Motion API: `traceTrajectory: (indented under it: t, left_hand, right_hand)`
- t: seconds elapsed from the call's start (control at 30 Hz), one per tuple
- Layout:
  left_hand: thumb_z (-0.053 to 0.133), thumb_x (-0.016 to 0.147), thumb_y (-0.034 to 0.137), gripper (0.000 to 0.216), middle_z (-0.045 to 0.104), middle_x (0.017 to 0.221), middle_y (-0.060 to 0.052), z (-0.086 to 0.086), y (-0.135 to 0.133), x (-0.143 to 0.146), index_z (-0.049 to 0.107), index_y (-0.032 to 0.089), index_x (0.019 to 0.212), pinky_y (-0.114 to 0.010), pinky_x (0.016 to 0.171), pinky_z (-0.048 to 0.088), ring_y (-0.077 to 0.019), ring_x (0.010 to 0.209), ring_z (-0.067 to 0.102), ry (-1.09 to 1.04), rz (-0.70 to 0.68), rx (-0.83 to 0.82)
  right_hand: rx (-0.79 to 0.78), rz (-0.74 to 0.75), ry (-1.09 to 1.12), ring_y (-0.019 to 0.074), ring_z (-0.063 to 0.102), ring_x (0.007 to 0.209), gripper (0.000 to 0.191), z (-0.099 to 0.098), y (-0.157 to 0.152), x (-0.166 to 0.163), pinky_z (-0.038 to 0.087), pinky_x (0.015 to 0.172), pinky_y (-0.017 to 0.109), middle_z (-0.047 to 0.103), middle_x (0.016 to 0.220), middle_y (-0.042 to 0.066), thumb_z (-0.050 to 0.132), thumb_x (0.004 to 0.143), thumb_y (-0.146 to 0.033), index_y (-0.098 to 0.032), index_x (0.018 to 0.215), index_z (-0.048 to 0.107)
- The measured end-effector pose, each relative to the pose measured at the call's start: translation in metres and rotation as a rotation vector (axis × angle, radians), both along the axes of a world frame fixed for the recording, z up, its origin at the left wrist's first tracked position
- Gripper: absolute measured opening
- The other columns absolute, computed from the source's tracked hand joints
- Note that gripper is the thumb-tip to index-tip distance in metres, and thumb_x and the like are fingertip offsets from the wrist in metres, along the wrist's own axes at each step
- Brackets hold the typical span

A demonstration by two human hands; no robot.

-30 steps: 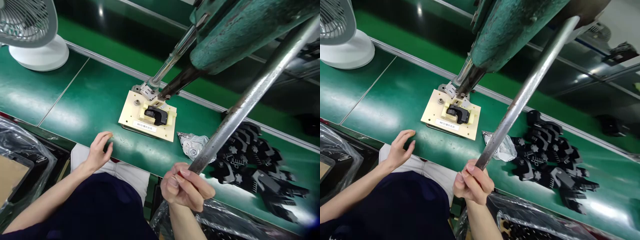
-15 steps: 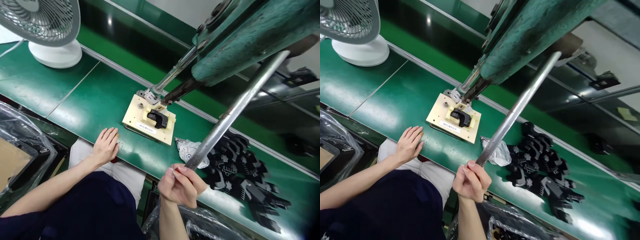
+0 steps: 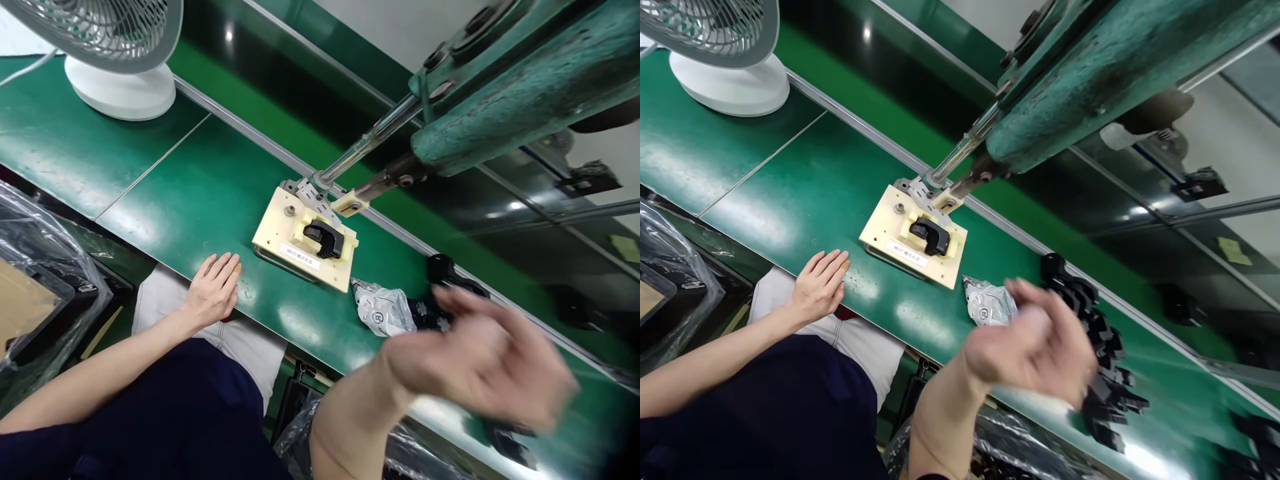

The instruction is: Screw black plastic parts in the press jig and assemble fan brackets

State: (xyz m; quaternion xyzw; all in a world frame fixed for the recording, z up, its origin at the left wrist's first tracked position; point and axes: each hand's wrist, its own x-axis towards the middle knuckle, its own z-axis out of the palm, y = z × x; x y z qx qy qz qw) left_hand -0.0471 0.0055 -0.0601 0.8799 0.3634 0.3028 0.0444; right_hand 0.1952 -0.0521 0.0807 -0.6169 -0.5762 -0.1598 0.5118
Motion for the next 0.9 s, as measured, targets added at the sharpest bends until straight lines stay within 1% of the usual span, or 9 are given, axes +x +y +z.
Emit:
traceTrajectory:
  t: [0.07, 0.1, 0.2, 0.3, 0.43, 0.6, 0.77, 0.83, 0.9]
  left_hand:
    - [0.046, 0.082, 0.018, 0.040, 0.060, 0.130, -0.017, -0.001, 0.000, -0.001, 0.061, 0.010, 0.118, -0.049, 0.103, 0.043, -0.0311, 0.120, 0.057, 0.001, 0.004, 0.012]
    - [0.046, 0.082, 0.018, 0.040, 0.060, 0.130, -0.017, -0.002, 0.000, -0.001, 0.062, 0.010, 0.118, -0.049, 0.103, 0.043, -0.0310, 0.119, 0.057, 0.005, 0.007, 0.021]
    - [0.046, 0.082, 0.018, 0.039, 0.060, 0.129, -0.016, -0.002, 0.000, -0.001, 0.063, 0.010, 0.116, -0.048, 0.102, 0.043, -0.0306, 0.118, 0.058, 0.023, 0.014, 0.042]
    - [0.046, 0.082, 0.019, 0.037, 0.061, 0.129, -0.017, -0.001, 0.000, -0.001, 0.064, 0.008, 0.113, -0.046, 0.103, 0.042, -0.0305, 0.118, 0.057, 0.035, 0.019, 0.060]
    - [0.046, 0.083, 0.019, 0.037, 0.061, 0.129, -0.017, -0.002, 0.000, -0.001, 0.063, 0.007, 0.114, -0.046, 0.104, 0.040, -0.0305, 0.119, 0.057, 0.028, 0.017, 0.063]
    - [0.046, 0.082, 0.018, 0.041, 0.059, 0.131, -0.017, -0.005, -0.002, -0.001, 0.060, 0.009, 0.119, -0.047, 0.105, 0.038, -0.0310, 0.121, 0.055, 0.016, 0.008, 0.031]
    - [0.049, 0.082, 0.015, 0.036, 0.061, 0.127, -0.018, -0.004, 0.000, -0.002, 0.062, 0.009, 0.115, -0.049, 0.104, 0.040, -0.0326, 0.119, 0.056, -0.006, 0.000, 0.036]
    - [0.049, 0.083, 0.014, 0.032, 0.063, 0.124, -0.015, 0.001, 0.000, -0.002, 0.064, 0.013, 0.111, -0.051, 0.104, 0.040, -0.0314, 0.119, 0.056, -0.080, -0.022, -0.068]
    - [0.049, 0.085, 0.014, 0.029, 0.066, 0.120, -0.013, 0.010, -0.003, -0.002, 0.064, 0.017, 0.109, -0.050, 0.104, 0.042, -0.0286, 0.117, 0.058, -0.241, -0.049, -0.288]
  right_hand:
    - [-0.068, -0.137, 0.046, 0.0275, 0.067, 0.091, 0.028, -0.009, 0.032, 0.006, 0.054, 0.081, 0.049, 0.069, 0.092, 0.009, 0.049, 0.091, -0.026, -0.013, 0.106, 0.068]
    - [-0.188, -0.163, 0.065, 0.0286, 0.067, 0.096, 0.027, -0.015, 0.046, 0.010, 0.053, 0.086, 0.049, 0.070, 0.096, 0.010, 0.055, 0.087, -0.027, -0.013, 0.105, 0.069]
    - [-0.620, -0.029, 0.071, 0.0293, 0.063, 0.108, 0.038, -0.031, 0.076, 0.021, 0.049, 0.096, 0.047, 0.068, 0.112, 0.012, 0.059, 0.079, -0.032, -0.013, 0.111, 0.067]
    - [-0.790, 0.100, 0.090, 0.0289, 0.060, 0.112, 0.042, -0.037, 0.090, 0.032, 0.046, 0.100, 0.045, 0.065, 0.120, 0.014, 0.055, 0.080, -0.037, -0.011, 0.112, 0.065]
    - [-0.905, 0.152, 0.080, 0.0308, 0.061, 0.109, 0.048, -0.028, 0.090, 0.043, 0.048, 0.096, 0.047, 0.064, 0.120, 0.016, 0.056, 0.080, -0.043, -0.010, 0.113, 0.063]
    - [-1.030, 0.201, -0.247, 0.0352, 0.058, 0.112, 0.052, -0.017, 0.085, 0.050, 0.047, 0.095, 0.050, 0.060, 0.123, 0.017, 0.067, 0.073, -0.042, -0.012, 0.114, 0.061]
    - [-1.077, 0.121, -0.386, 0.0347, 0.062, 0.098, 0.051, 0.000, 0.086, 0.050, 0.052, 0.077, 0.044, 0.065, 0.110, 0.016, 0.072, 0.069, -0.043, -0.013, 0.108, 0.061]
    - [-1.000, 0.106, -0.406, 0.0325, 0.064, 0.091, 0.048, 0.009, 0.073, 0.045, 0.052, 0.069, 0.040, 0.067, 0.102, 0.013, 0.073, 0.069, -0.043, -0.015, 0.106, 0.060]
    - [-0.886, 0.147, -0.386, 0.0295, 0.065, 0.087, 0.045, 0.011, 0.050, 0.033, 0.052, 0.067, 0.038, 0.067, 0.100, 0.011, 0.071, 0.072, -0.040, -0.017, 0.109, 0.058]
